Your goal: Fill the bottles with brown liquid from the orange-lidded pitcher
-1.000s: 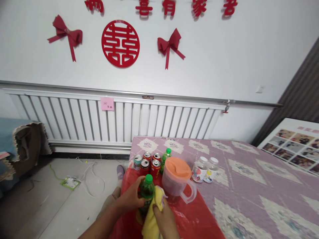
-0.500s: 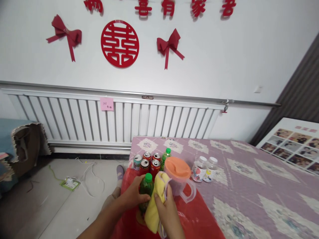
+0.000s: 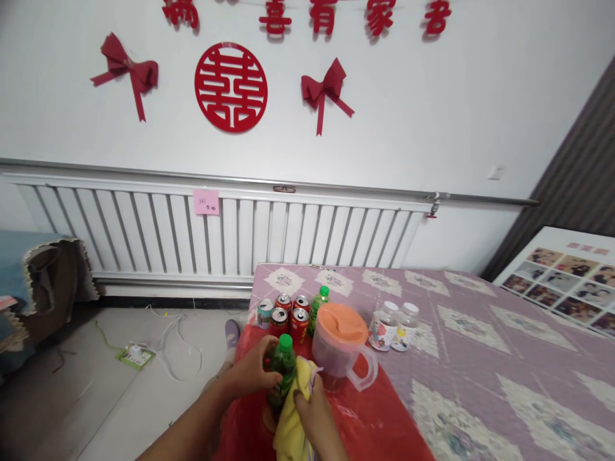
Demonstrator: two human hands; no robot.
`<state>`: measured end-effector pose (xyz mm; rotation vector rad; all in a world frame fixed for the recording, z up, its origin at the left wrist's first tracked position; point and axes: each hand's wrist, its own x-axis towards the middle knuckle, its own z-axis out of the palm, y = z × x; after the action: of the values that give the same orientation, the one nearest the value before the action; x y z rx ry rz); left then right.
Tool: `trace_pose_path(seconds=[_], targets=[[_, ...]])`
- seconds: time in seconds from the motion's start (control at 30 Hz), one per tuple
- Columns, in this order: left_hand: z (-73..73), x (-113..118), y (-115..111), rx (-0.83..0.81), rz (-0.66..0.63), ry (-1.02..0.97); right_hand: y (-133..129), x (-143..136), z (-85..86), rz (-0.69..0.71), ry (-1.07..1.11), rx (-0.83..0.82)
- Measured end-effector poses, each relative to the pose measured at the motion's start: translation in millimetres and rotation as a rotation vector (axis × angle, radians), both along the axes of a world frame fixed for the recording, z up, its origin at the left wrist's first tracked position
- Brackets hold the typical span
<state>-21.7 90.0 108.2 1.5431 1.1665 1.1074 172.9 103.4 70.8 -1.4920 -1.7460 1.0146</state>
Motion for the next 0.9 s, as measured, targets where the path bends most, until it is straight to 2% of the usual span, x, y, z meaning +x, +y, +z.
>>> trace_pose_path(seconds=[0.13,0.3,0.43,0.53,0.73,0.8,0.9], targets=[[2.4,1,-2,0.008,-0.016,0.054,0,2,16.4,-0.019,0.031,0.076],[-2.9,15,-6,0.014,0.194,0.167,-1,3,44.4,-0.073,0.049,0.173],[-2.9,22,-7,0.018,0.245,0.188,0,1,56.5,-0.049,0.042,0.254],[-0.9,18,-6,0.027,0.187,0.142,2,1,50.5,-0.012,0.052,0.184],[1.1,2,-2,0.018,-0.041,-0.011,-1,1,19.1,0.09,0.062,0.065],[3.6,-1,-2,0.011,-0.067,-0.013,-2,1,14.0,0.09,0.058,0.069],[6.5,0,-5,-0.008,-0.044,0.046,-1,1,16.2,0.081,0.036,0.098]])
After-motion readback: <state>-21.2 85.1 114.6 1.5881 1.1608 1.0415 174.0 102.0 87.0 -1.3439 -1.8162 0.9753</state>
